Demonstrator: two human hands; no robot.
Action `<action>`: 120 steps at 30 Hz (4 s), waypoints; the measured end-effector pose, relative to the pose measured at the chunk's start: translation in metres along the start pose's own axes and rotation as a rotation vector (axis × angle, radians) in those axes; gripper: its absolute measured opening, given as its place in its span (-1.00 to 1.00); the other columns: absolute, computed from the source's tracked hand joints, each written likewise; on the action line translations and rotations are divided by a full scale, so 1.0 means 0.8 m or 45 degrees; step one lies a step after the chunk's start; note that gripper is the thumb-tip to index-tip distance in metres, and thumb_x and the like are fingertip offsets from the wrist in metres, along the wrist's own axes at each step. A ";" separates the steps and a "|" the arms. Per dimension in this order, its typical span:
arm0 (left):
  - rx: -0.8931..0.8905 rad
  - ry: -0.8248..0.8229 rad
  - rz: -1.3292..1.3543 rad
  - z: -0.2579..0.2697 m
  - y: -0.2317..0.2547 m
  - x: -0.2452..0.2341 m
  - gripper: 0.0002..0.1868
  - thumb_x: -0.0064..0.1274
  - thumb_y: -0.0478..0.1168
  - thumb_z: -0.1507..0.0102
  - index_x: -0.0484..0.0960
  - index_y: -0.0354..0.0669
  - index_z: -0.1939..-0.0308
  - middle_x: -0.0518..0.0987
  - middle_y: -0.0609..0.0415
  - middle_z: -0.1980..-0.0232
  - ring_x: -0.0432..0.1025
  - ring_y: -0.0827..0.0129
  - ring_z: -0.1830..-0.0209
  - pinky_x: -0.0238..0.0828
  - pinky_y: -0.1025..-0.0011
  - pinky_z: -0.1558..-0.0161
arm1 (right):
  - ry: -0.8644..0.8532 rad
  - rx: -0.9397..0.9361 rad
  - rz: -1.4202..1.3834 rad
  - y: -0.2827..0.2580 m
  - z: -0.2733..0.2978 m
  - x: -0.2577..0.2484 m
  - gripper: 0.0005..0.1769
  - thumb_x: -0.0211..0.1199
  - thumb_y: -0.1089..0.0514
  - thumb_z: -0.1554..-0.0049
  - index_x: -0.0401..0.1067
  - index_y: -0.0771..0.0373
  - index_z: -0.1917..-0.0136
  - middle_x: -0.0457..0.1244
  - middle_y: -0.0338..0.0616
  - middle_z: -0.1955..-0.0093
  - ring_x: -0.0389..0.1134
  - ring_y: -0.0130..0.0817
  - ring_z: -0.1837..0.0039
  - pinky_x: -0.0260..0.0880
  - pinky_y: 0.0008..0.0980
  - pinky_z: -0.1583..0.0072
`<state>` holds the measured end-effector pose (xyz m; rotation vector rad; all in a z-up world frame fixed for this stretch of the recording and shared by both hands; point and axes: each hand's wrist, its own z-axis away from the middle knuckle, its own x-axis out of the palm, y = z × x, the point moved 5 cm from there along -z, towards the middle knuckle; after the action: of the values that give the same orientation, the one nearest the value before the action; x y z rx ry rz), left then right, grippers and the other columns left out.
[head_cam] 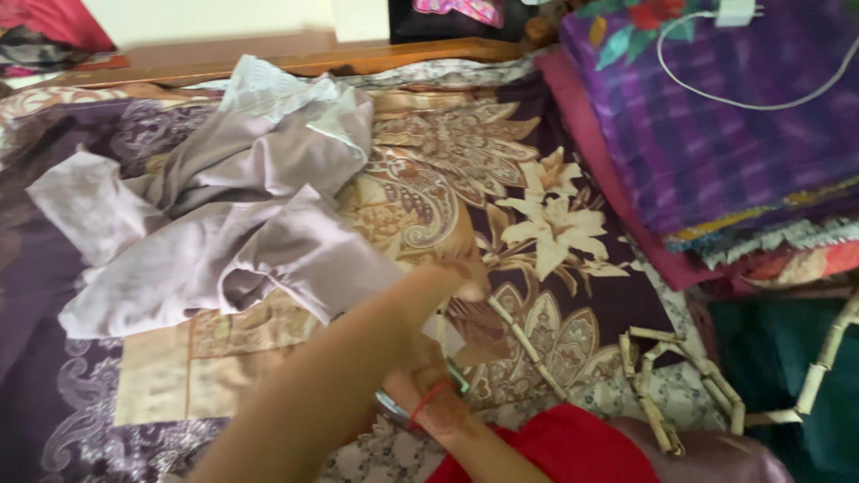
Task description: The person irons a light-colored garment on a bed. They use an electric iron to smooth the fabric, frequently adjusting the garment's position and folding sections to reach different areas.
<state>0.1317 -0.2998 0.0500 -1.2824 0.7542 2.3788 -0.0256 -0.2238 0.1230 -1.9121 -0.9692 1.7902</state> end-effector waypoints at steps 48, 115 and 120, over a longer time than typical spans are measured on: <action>-0.406 1.671 0.759 0.193 -0.246 0.064 -0.62 0.16 -0.36 -0.10 0.58 -0.18 -0.02 0.59 -0.13 -0.07 0.36 -0.06 -0.20 0.25 0.07 -0.28 | 2.327 1.182 -1.111 0.441 0.086 -0.089 -0.03 0.41 0.42 0.21 0.09 0.35 -0.44 0.26 0.07 -0.15 0.46 -0.09 -0.02 0.62 -0.17 0.11; -0.064 0.800 0.089 0.209 -0.123 -0.017 -0.42 -0.21 -0.21 -0.33 0.24 -0.29 -0.45 0.43 -0.23 -0.16 0.40 0.01 -0.09 0.36 0.12 -0.12 | 0.639 0.532 -0.757 0.340 -0.201 -0.117 -0.57 0.19 0.39 -0.12 0.23 0.33 -0.25 0.30 -0.02 0.14 0.34 -0.28 0.21 0.41 -0.32 0.17; -0.056 1.130 -0.125 0.222 -0.118 0.047 -0.34 -0.05 -0.16 -0.12 0.36 -0.40 -0.28 0.46 -0.24 -0.24 0.41 -0.02 -0.20 0.16 0.04 -0.23 | 0.153 0.724 -0.965 0.271 -0.080 -0.015 -0.65 0.12 0.38 -0.14 0.32 0.35 -0.21 0.29 -0.03 -0.09 0.43 -0.20 -0.03 0.56 -0.24 0.06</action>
<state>0.0428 -0.1168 0.0713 -2.3541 0.8186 1.6822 0.0895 -0.3720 -0.0035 -1.0788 -0.8543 1.2855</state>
